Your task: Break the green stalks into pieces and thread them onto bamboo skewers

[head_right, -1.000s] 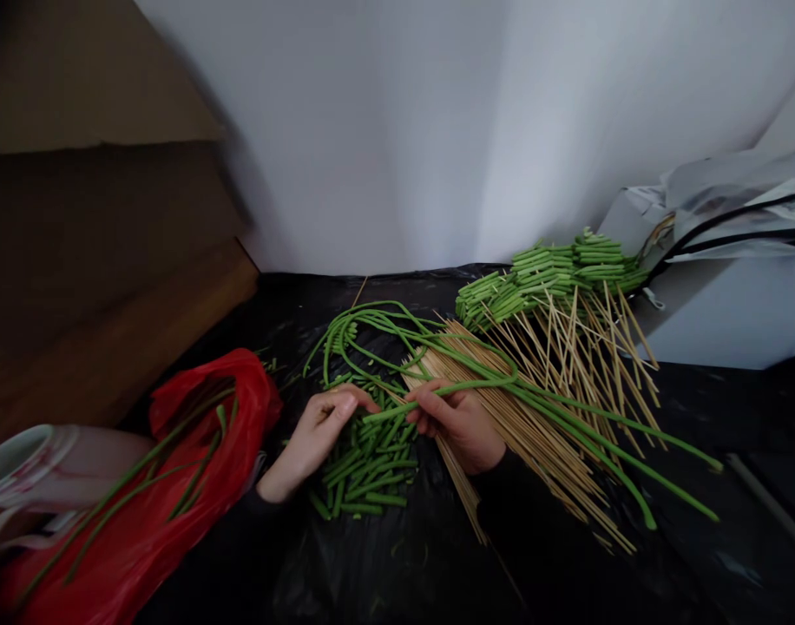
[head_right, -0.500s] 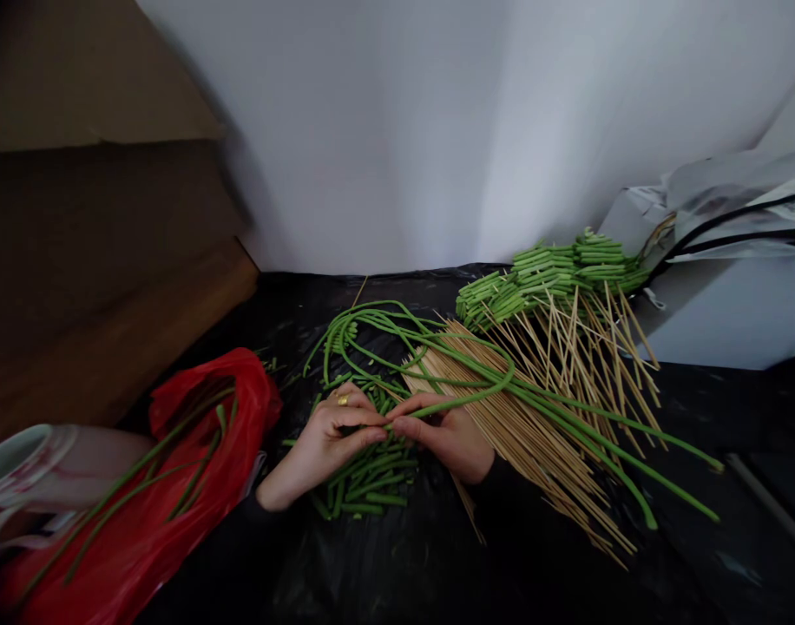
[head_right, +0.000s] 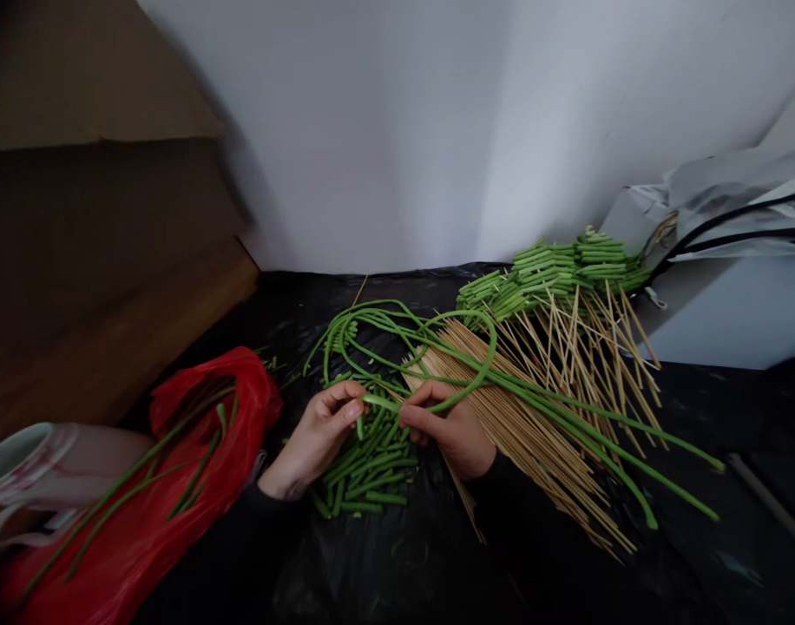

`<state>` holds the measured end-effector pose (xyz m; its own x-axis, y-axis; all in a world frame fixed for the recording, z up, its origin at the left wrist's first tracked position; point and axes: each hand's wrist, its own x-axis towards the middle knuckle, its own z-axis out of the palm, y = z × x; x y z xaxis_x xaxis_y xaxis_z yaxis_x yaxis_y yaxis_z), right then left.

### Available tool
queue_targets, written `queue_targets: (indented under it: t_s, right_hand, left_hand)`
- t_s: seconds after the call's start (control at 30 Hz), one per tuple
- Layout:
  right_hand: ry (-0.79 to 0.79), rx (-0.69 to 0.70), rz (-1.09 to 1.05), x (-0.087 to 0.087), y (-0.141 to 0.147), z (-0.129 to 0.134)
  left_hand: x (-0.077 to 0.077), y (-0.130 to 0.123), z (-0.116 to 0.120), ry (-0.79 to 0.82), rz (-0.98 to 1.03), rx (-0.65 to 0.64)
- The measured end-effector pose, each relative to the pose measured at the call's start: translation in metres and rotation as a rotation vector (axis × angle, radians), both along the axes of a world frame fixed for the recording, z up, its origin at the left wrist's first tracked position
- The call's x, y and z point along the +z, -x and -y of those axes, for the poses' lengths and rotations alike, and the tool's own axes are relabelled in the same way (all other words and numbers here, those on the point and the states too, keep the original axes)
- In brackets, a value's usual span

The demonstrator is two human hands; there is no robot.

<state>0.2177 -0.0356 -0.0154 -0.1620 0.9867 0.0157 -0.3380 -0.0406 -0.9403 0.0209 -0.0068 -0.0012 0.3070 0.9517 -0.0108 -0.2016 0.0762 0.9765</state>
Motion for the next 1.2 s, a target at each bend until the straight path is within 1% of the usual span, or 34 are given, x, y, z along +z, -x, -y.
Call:
queue_targets:
  t_s: [0.1, 0.2, 0.33, 0.47, 0.53, 0.7, 0.8, 0.9, 0.97, 1.03, 1.1, 1.13, 1.17, 1.2]
  right_hand:
    - [0.008, -0.002, 0.0, -0.003, 0.003, 0.0]
    - [0.027, -0.002, 0.011, -0.006, 0.006, -0.001]
    - [0.061, -0.004, -0.037, -0.005, 0.009, -0.001]
    - [0.082, -0.007, -0.069, -0.001, 0.009, -0.001]
    - [0.099, -0.005, -0.07, 0.001, 0.008, 0.0]
    - [0.136, 0.009, -0.063, 0.001, 0.009, 0.002]
    - [0.108, 0.048, -0.011, -0.003, 0.011, 0.003]
    - [0.083, 0.09, 0.027, -0.006, 0.013, 0.004]
    - [0.093, 0.075, 0.009, -0.005, 0.012, 0.003]
    - [0.11, 0.039, -0.016, -0.003, 0.009, 0.001]
    - [0.117, 0.014, -0.038, 0.0, 0.006, -0.001]
    - [0.114, 0.01, -0.045, 0.002, 0.005, -0.001]
    - [0.106, 0.012, -0.045, 0.003, 0.004, -0.001]
    - [0.097, 0.018, -0.036, 0.003, 0.003, -0.001]
  left_hand:
    - [-0.005, -0.005, 0.001, 0.137, 0.146, 0.007]
    - [-0.005, -0.007, 0.002, 0.21, 0.234, -0.014]
    - [-0.002, -0.005, 0.004, 0.196, 0.27, -0.05]
    - [0.002, -0.002, 0.007, 0.201, 0.251, -0.145]
    - [0.003, -0.001, 0.008, 0.203, 0.233, -0.162]
    - [0.003, -0.001, 0.008, 0.179, 0.182, -0.105]
    - [0.003, -0.004, 0.007, 0.11, 0.151, -0.049]
    - [0.001, -0.006, 0.006, 0.073, 0.114, -0.008]
    - [0.0, -0.006, 0.004, 0.052, 0.064, 0.016]
    - [0.001, -0.003, 0.001, 0.039, 0.045, 0.077]
    - [0.004, 0.0, -0.003, 0.061, 0.111, 0.144]
    - [0.007, 0.001, -0.005, 0.087, 0.163, 0.154]
    - [0.009, 0.003, -0.005, 0.115, 0.208, 0.141]
    - [0.012, 0.004, -0.005, 0.142, 0.227, 0.101]
